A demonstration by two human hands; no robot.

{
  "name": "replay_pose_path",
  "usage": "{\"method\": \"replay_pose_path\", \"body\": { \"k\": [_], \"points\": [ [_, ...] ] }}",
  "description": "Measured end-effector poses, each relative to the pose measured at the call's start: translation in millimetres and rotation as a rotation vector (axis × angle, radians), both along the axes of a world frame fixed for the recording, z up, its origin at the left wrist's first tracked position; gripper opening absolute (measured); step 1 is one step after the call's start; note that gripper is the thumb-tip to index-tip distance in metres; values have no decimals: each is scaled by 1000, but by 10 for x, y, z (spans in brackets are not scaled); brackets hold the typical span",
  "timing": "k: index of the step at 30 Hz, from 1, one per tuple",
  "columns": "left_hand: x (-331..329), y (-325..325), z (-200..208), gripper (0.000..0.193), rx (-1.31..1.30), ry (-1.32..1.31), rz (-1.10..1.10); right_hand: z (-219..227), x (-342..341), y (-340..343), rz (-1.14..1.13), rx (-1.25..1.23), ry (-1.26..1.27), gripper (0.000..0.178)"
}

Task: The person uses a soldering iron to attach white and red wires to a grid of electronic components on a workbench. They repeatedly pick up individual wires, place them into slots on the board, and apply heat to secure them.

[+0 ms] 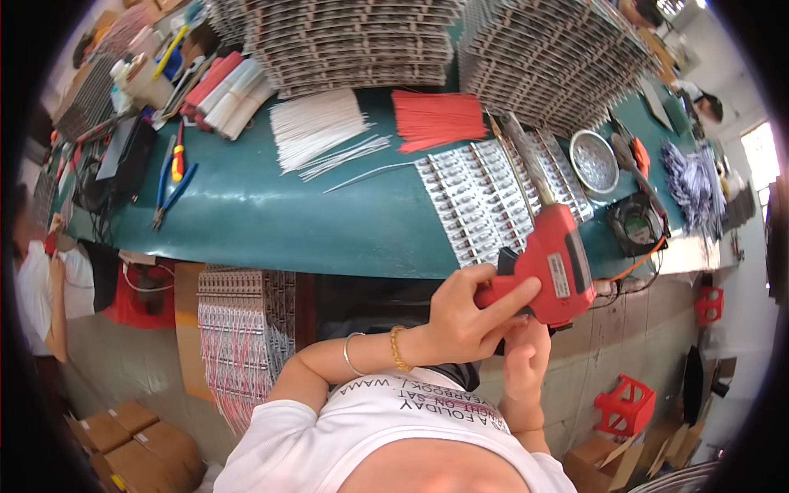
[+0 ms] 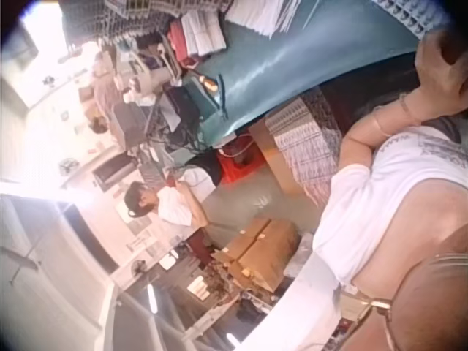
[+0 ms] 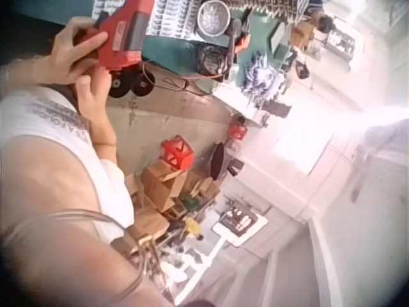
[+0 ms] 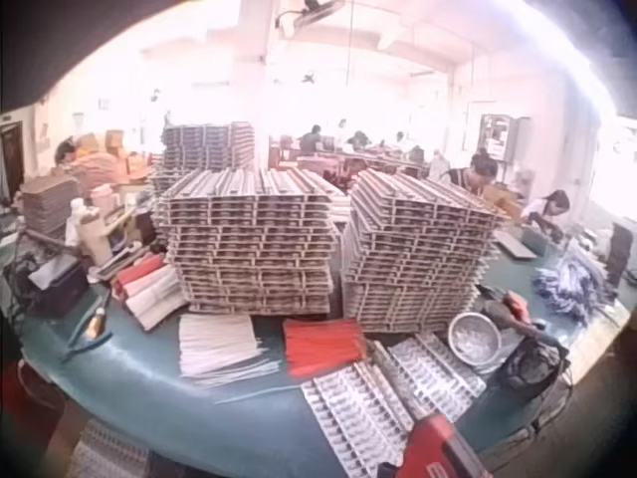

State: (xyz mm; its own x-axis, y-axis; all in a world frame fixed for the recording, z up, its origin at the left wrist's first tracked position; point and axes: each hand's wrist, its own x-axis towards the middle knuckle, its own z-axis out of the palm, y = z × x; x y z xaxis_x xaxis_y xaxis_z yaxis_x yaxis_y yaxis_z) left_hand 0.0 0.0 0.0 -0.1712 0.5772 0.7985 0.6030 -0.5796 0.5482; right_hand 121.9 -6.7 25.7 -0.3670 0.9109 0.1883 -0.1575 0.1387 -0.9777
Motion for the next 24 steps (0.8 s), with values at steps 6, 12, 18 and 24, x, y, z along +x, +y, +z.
{"method": "replay_pose_path", "body": {
  "k": [6,12,18,24],
  "points": [
    [397,-30,-110,49,-30,-38,-290,-26,91,127,-247,-222,225,62],
    [-121,-109,-188,35,-153,-13,-313,-166,397,316,-169,-372,603,65],
    [-284,-130,-466,29,-337,-9,-417,-166,744,417,58,-273,679,53],
    [-329,-97,-457,26,-385,-51,-536,-52,794,476,71,-247,607,53]
  ]
}}
